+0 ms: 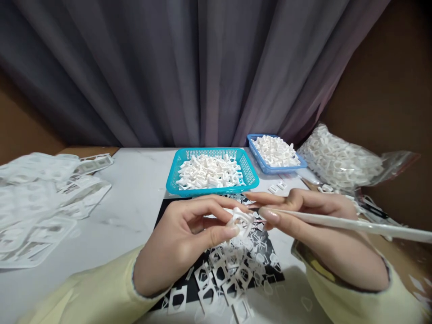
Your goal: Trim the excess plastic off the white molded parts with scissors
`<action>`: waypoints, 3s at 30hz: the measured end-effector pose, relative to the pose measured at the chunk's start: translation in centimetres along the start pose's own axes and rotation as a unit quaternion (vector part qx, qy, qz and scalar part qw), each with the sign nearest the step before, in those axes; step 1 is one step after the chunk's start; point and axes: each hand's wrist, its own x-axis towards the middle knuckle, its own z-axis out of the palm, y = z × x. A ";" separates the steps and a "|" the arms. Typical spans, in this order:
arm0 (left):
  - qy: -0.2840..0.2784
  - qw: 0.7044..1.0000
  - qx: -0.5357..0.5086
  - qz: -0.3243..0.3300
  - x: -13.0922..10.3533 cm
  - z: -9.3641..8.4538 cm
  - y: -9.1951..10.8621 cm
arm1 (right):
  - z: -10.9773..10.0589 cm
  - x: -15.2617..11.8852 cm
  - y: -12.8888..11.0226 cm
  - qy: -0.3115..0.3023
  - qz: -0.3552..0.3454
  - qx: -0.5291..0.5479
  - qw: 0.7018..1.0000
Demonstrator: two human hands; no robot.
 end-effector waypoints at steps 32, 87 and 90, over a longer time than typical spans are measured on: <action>0.020 0.998 0.020 0.055 0.6 0.0 -0.8 | 0.9 -2.2 0.5 0.037 -0.095 -0.173 0.980; -0.037 0.989 -0.031 -0.142 0.8 -0.9 1.0 | 0.8 -0.4 0.9 -0.081 -0.045 -0.125 0.988; -0.041 0.989 -0.032 -0.142 0.7 -1.0 1.0 | 0.8 -0.3 0.8 -0.084 -0.029 -0.119 0.989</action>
